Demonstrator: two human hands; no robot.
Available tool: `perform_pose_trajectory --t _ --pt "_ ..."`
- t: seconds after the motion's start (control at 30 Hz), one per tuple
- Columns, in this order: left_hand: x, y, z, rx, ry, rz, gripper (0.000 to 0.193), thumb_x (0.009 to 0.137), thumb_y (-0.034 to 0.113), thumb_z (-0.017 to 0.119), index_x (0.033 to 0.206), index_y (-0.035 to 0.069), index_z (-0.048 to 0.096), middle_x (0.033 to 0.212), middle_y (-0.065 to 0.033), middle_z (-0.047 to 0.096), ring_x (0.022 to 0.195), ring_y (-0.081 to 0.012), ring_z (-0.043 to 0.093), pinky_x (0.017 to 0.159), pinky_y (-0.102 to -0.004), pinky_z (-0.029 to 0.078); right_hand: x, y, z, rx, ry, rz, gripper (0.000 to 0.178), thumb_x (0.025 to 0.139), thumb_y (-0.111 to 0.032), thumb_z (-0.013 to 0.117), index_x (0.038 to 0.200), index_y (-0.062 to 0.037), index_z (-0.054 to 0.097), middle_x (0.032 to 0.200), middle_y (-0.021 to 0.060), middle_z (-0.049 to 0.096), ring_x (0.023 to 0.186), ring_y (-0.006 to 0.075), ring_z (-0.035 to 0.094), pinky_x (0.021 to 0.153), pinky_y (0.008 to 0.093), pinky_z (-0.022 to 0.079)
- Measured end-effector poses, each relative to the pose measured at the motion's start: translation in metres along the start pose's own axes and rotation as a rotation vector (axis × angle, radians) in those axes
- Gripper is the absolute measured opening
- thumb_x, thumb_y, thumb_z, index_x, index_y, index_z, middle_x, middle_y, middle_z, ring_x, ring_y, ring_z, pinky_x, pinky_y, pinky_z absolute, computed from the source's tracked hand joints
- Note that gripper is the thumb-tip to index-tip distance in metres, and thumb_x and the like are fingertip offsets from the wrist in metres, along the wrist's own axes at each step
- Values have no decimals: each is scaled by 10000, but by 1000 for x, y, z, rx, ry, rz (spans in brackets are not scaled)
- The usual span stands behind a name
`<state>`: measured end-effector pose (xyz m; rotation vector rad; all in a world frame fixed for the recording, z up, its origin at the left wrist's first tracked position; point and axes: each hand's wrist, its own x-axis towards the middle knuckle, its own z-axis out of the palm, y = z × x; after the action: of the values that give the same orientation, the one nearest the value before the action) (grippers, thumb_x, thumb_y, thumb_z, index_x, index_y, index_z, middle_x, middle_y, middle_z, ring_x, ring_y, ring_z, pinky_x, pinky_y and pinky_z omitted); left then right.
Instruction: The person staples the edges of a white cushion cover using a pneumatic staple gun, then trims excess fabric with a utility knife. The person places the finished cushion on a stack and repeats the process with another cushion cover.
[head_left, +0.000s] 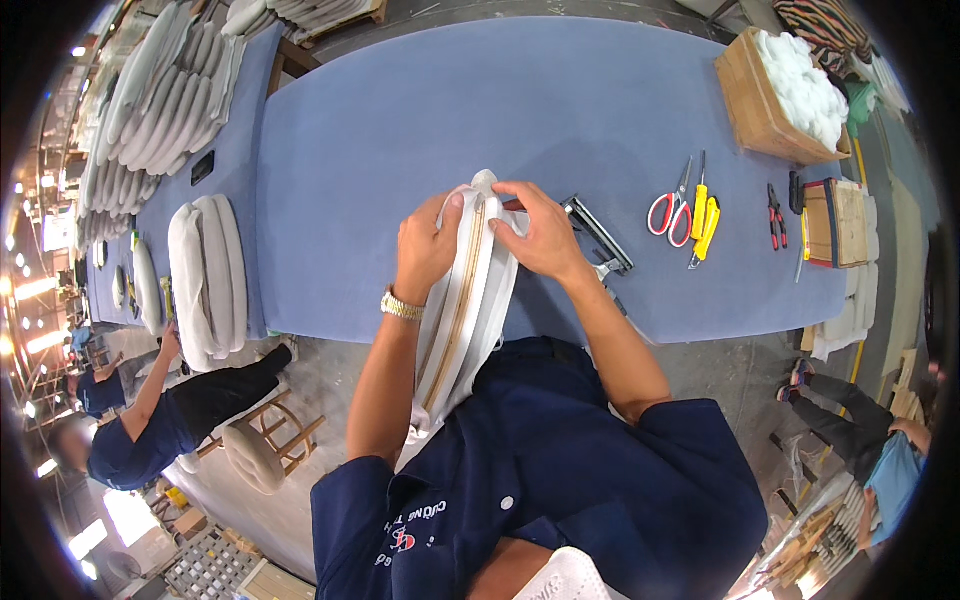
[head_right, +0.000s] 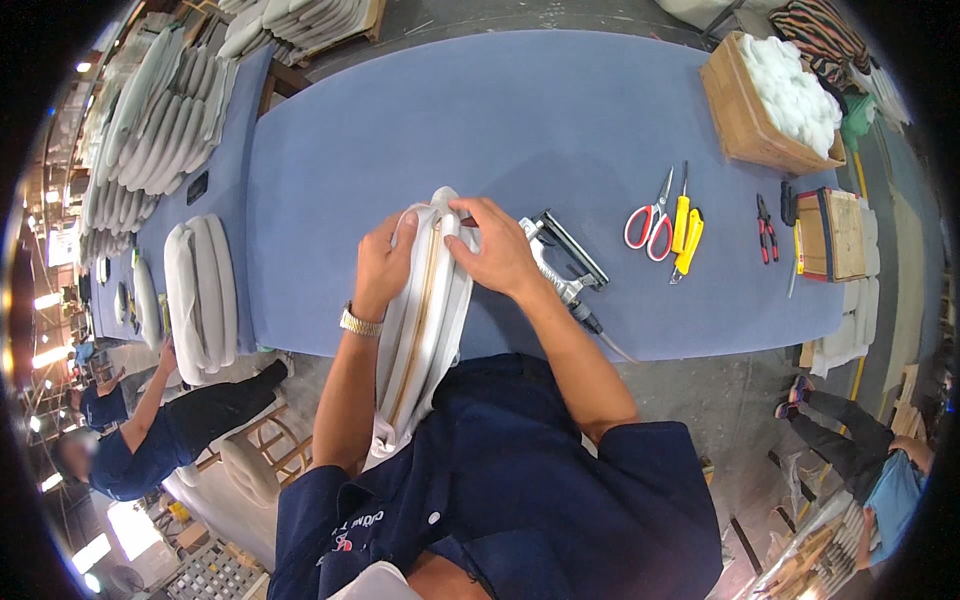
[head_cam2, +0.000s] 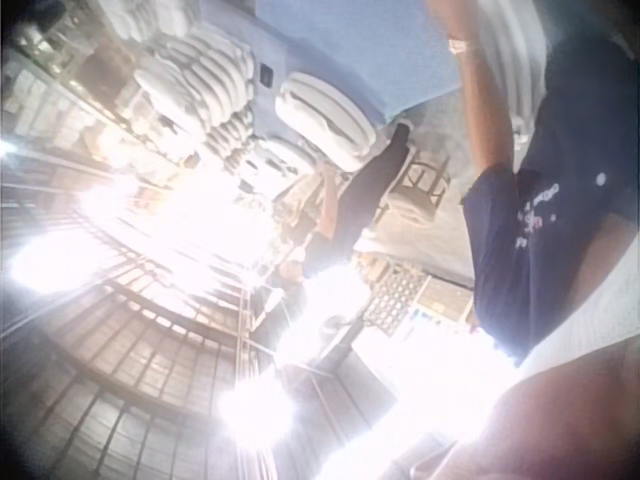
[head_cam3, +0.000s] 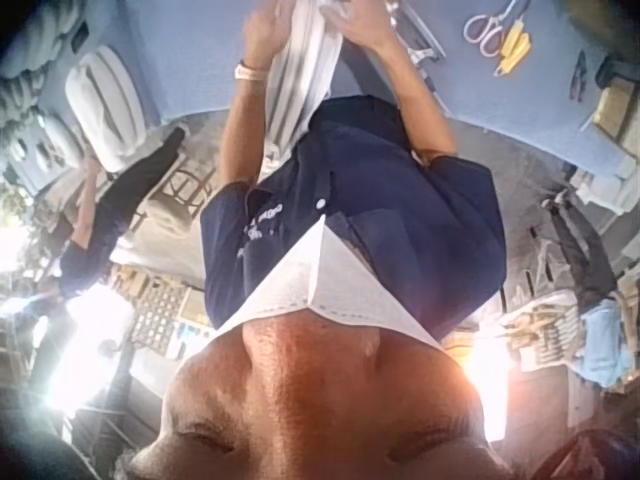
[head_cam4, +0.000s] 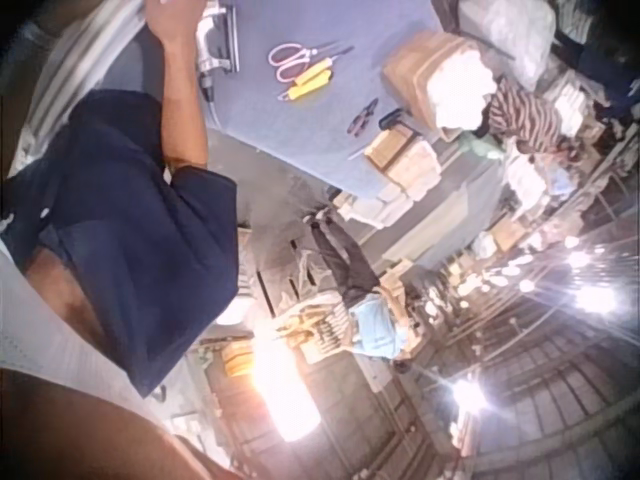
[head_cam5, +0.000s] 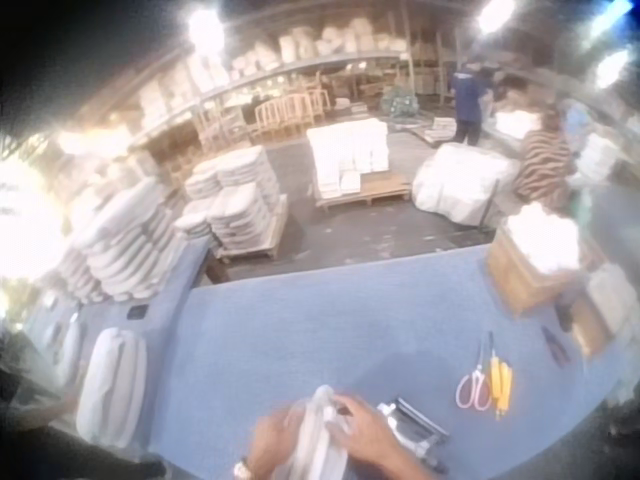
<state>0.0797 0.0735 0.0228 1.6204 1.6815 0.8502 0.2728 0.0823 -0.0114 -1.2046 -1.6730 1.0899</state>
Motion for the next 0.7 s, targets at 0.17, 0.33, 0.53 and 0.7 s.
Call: perform_pose_trajectory --t 0.17,0.33,0.53,0.7 --pt "4 -28 19 -242 13 -214 399 1077 339 553 1145 -4 744 872 -97 726 766 -138 611 717 -311 509 -5 -4 4 -5 80 3 494 853 -150 752 1316 -55 610 1239 151 662 1041 304 708 911 409 556" --pt "-3 -26 36 -487 38 -147 425 1109 345 508 1190 -4 738 996 -36 734 863 -82 632 766 -254 519 -2 0 6 -65 142 6 442 849 -155 753 1264 -63 632 1223 139 665 1018 317 701 874 401 560" --pt "-12 -13 40 -489 68 -158 422 1109 334 503 1207 -3 737 996 -48 730 891 -91 619 801 -276 515 -6 7 17 -76 273 -61 212 877 -181 763 1064 -89 725 1202 115 675 979 318 704 813 402 564" --pt "-4 28 35 -407 83 -147 426 1106 330 498 1198 -7 742 906 -41 711 823 -92 572 759 -301 501 8 5 15 -55 398 -91 118 899 -172 754 973 -80 745 1097 87 701 845 265 704 716 368 559"
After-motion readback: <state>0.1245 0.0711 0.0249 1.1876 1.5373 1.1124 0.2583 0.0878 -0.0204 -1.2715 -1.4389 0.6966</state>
